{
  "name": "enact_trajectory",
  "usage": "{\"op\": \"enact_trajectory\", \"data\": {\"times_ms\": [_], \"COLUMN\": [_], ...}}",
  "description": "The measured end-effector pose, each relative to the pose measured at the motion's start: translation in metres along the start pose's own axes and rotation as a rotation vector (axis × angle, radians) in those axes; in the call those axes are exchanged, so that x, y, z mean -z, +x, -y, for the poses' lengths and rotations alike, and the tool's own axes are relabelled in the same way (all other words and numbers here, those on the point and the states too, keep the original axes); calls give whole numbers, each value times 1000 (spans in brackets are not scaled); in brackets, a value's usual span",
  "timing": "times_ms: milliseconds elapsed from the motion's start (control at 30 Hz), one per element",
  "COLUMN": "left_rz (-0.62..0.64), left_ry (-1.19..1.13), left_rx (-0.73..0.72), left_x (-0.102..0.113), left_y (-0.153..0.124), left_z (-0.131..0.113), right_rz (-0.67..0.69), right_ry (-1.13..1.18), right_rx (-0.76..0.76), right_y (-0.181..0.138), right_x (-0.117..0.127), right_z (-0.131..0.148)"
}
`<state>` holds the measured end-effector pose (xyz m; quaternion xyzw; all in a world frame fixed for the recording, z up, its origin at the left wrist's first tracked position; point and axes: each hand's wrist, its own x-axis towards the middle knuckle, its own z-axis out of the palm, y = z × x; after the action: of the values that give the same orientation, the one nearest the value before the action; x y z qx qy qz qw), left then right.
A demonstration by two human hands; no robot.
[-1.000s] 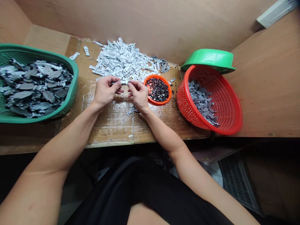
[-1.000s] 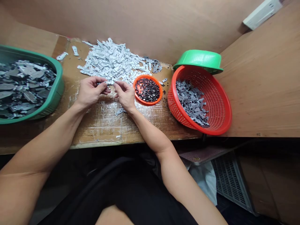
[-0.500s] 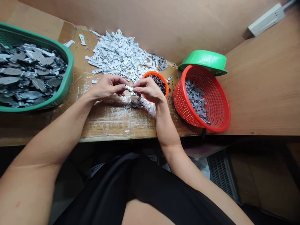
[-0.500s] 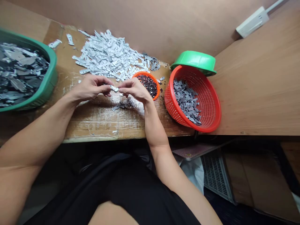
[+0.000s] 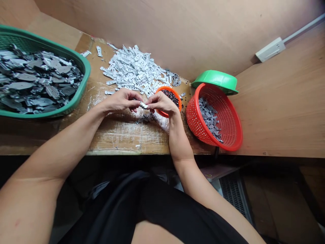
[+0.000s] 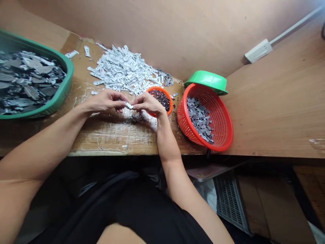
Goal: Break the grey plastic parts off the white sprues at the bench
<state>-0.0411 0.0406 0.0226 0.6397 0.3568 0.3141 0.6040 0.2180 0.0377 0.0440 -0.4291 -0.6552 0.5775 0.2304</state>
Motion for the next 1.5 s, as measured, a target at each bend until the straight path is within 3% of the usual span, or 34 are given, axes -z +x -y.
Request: {"op": "enact_trajectory", "data": {"times_ms": [133, 400, 867, 1033, 1100, 1267, 1500], "left_rz": [49, 38, 144, 184, 182, 176, 117], "left_ry": [2, -44, -11, -3, 1, -26, -1], "left_rx": [-58, -122, -127, -126, -110, -86, -129], "left_x": [4, 0, -3, -3, -3, -2, -6], "left_y": [-2, 1, 1, 1, 0, -4, 0], "left_z": [2, 10, 8, 9, 9, 7, 13], "right_rz": [84, 7, 236, 137, 136, 283, 225], "right_ry": [-80, -169, -352, -368, -372, -408, -417], "right_rx": [78, 112, 96, 121, 134, 106, 137], "right_y": [5, 3, 8, -2, -4, 0, 3], "right_x": [6, 2, 18, 13, 10, 10, 11], "right_z": [1, 1, -1, -1, 1, 8, 3]}}
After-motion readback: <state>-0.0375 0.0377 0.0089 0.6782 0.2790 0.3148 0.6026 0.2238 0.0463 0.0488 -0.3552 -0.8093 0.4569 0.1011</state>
